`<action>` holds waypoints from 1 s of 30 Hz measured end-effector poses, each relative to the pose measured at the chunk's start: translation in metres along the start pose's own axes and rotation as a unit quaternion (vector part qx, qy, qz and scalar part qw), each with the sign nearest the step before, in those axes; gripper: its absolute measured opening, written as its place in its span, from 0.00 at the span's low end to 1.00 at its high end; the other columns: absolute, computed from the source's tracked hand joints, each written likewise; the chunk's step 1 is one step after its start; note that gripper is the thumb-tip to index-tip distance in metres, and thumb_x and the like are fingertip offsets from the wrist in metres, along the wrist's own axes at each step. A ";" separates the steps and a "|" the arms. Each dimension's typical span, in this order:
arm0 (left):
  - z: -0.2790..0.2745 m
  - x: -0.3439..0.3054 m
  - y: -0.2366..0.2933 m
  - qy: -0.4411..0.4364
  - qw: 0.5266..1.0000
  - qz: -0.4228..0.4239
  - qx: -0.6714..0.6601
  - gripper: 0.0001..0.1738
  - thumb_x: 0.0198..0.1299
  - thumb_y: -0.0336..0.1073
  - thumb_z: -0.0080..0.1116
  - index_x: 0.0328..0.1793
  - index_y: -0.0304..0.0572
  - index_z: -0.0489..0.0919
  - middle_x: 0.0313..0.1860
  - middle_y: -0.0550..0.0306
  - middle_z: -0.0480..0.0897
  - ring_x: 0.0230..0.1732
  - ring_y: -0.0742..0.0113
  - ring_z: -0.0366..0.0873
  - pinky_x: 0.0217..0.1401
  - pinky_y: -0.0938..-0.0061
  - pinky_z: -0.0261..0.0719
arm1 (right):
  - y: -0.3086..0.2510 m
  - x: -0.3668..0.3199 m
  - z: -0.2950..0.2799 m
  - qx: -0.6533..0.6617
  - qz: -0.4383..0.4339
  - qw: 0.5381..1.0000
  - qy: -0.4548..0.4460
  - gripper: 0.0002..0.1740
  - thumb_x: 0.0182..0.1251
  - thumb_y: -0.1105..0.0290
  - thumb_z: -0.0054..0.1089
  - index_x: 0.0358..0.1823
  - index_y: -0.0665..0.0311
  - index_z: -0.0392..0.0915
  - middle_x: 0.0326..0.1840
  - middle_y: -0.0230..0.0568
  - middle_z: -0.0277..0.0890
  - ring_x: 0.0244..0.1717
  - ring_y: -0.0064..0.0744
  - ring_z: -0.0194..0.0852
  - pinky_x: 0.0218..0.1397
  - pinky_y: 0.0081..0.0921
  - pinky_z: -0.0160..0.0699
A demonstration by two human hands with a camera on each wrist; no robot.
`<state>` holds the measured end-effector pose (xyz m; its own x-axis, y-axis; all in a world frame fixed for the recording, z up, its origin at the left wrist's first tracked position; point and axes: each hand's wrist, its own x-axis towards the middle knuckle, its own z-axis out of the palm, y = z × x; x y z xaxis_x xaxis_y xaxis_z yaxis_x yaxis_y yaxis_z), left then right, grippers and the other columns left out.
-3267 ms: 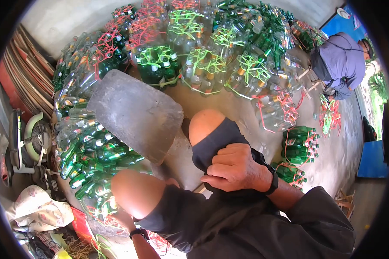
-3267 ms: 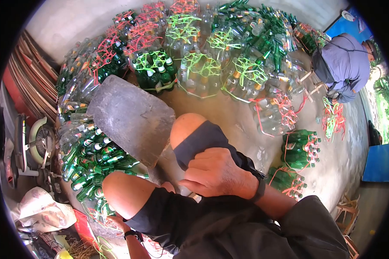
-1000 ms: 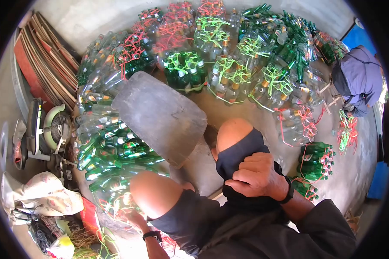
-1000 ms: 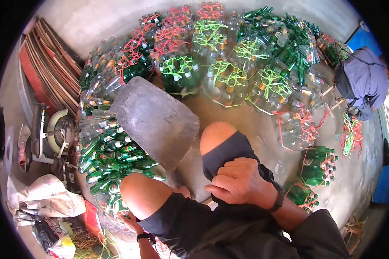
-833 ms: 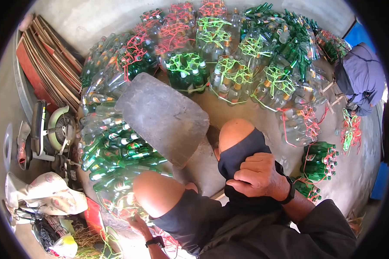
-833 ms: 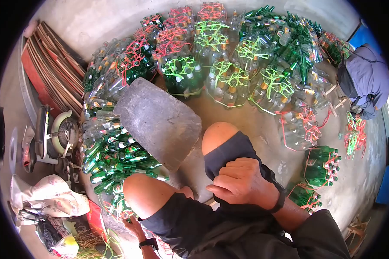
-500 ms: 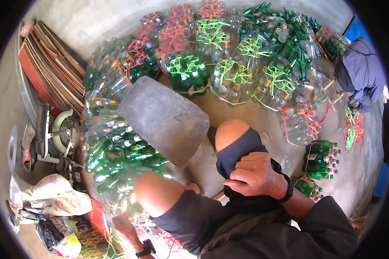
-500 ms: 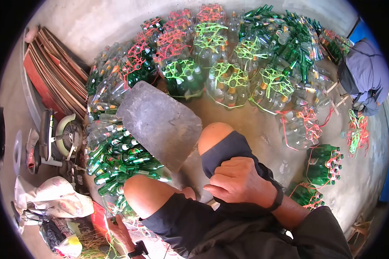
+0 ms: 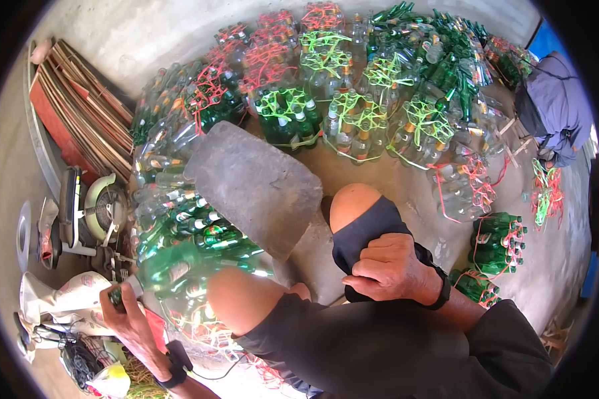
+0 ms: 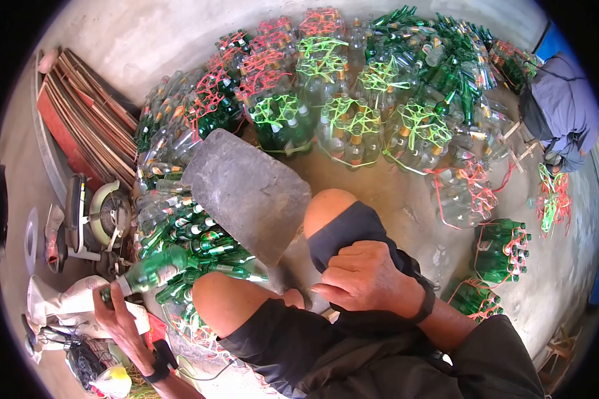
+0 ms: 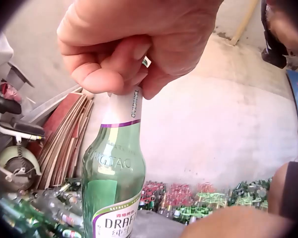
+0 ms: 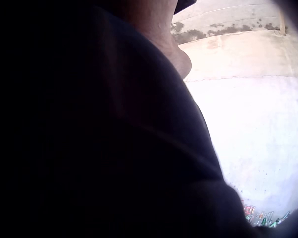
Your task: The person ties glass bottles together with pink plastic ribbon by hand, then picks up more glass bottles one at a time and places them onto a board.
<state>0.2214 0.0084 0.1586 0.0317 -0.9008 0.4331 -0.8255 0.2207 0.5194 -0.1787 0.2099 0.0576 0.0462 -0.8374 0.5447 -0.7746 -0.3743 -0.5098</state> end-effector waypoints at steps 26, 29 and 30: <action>0.220 0.040 0.133 -0.154 0.973 0.124 -0.122 0.16 0.61 0.41 0.70 0.38 0.33 0.80 0.26 0.44 0.85 0.27 0.48 0.84 0.36 0.58 0.80 | 0.002 -0.001 -0.004 -0.009 0.012 1.000 -0.004 0.16 0.51 0.65 0.81 0.23 0.55 0.76 0.22 0.28 0.72 0.21 0.32 0.73 0.25 0.30 0.68; 0.235 0.045 0.124 -0.151 0.977 0.133 -0.067 0.19 0.60 0.45 0.69 0.40 0.33 0.81 0.29 0.40 0.86 0.32 0.36 0.85 0.39 0.52 0.81 | 0.001 0.004 -0.006 -0.011 0.011 1.000 -0.013 0.16 0.50 0.65 0.81 0.23 0.55 0.76 0.21 0.28 0.73 0.20 0.32 0.73 0.24 0.29 0.68; 0.243 0.047 0.120 -0.152 0.978 0.128 -0.064 0.19 0.60 0.45 0.69 0.40 0.33 0.81 0.29 0.40 0.86 0.32 0.36 0.85 0.39 0.52 0.81 | 0.001 0.006 -0.006 -0.015 0.009 1.000 -0.013 0.16 0.50 0.66 0.81 0.23 0.55 0.76 0.21 0.28 0.72 0.20 0.31 0.72 0.23 0.29 0.67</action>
<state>-0.0126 -0.0984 0.0624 -0.3515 -0.8757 0.3311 -0.7071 0.4801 0.5191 -0.1831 0.2073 0.0647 0.0492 -0.8541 0.5177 -0.7940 -0.3480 -0.4986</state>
